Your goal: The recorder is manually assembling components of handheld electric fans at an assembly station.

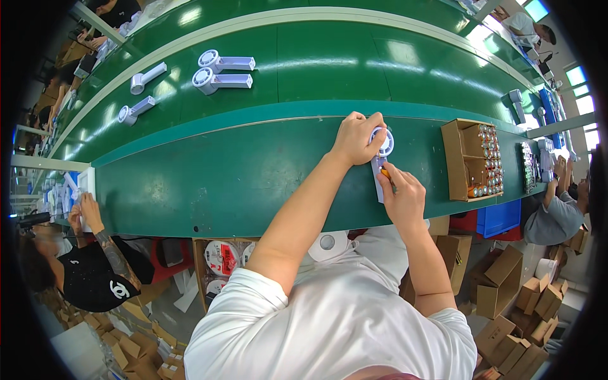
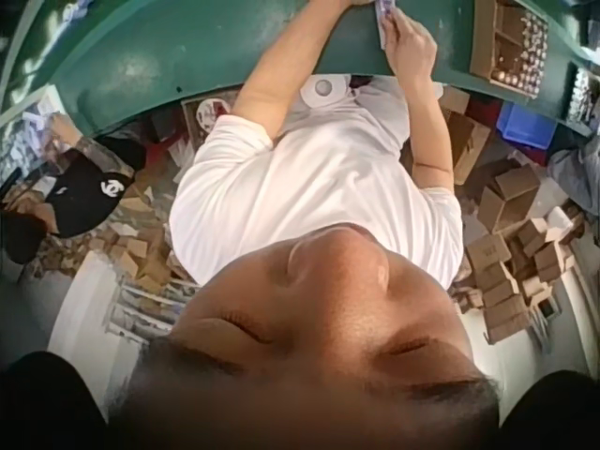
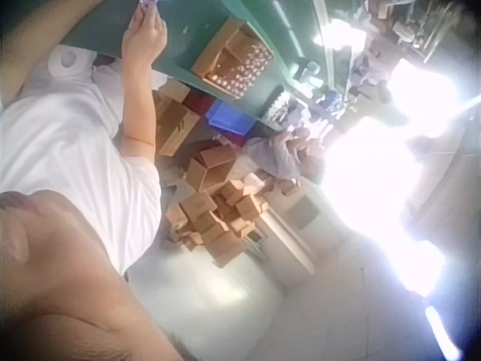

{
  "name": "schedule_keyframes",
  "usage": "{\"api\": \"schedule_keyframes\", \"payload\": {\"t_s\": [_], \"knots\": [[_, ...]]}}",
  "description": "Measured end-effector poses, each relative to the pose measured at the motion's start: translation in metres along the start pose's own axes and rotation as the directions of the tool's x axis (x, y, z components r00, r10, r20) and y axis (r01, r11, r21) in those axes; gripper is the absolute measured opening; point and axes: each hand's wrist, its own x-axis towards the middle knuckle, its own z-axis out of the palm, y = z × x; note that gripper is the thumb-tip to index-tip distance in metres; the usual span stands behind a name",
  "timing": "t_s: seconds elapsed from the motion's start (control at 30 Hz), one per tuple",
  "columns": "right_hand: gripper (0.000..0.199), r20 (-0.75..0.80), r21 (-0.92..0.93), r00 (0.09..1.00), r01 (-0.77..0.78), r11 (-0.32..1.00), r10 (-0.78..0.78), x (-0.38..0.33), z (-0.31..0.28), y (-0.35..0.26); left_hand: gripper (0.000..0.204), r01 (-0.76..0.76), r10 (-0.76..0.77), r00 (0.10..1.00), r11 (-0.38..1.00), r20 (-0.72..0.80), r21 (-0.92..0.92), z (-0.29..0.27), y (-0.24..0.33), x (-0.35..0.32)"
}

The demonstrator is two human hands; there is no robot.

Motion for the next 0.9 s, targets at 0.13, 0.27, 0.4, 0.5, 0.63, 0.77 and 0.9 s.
{"api": "schedule_keyframes", "payload": {"t_s": [0.13, 0.27, 0.4, 0.5, 0.63, 0.77, 0.9], "knots": [[0.020, -0.190, 0.010, 0.980, 0.061, 0.998, -0.058, -0.009, 0.007, 0.000, 0.016, -0.084, 0.082, 0.995, 0.996, -0.053, -0.023, 0.003, 0.003, -0.003], [0.018, -0.253, 0.020, 0.967, 0.042, 0.999, -0.036, -0.014, 0.009, -0.007, 0.014, -0.103, 0.100, 0.993, 0.994, -0.059, -0.037, 0.000, 0.004, -0.006], [0.018, -0.277, 0.002, 0.960, 0.040, 0.999, -0.038, -0.020, 0.012, -0.006, 0.012, -0.124, 0.121, 0.988, 0.992, -0.096, -0.026, 0.001, 0.002, -0.009], [0.018, -0.294, -0.002, 0.955, 0.040, 0.999, -0.039, -0.017, 0.012, -0.008, 0.010, -0.097, 0.097, 0.992, 0.995, -0.083, 0.007, 0.000, 0.000, -0.011], [0.014, -0.051, 0.194, 0.984, -0.160, 0.968, 0.173, -0.006, -0.004, -0.003, 0.009, -0.092, 0.094, 0.991, 0.995, -0.098, 0.028, -0.002, 0.000, -0.014], [0.012, -0.053, 0.142, 0.986, -0.148, 0.979, 0.157, -0.003, 0.001, -0.012, 0.008, -0.082, 0.087, 0.993, 0.995, -0.082, 0.059, -0.003, 0.000, -0.019], [0.010, -0.034, -0.108, 0.997, -0.075, 0.991, 0.072, 0.006, 0.005, -0.023, 0.009, -0.057, 0.060, 0.996, 0.997, -0.069, 0.046, 0.000, -0.005, -0.020]]}}
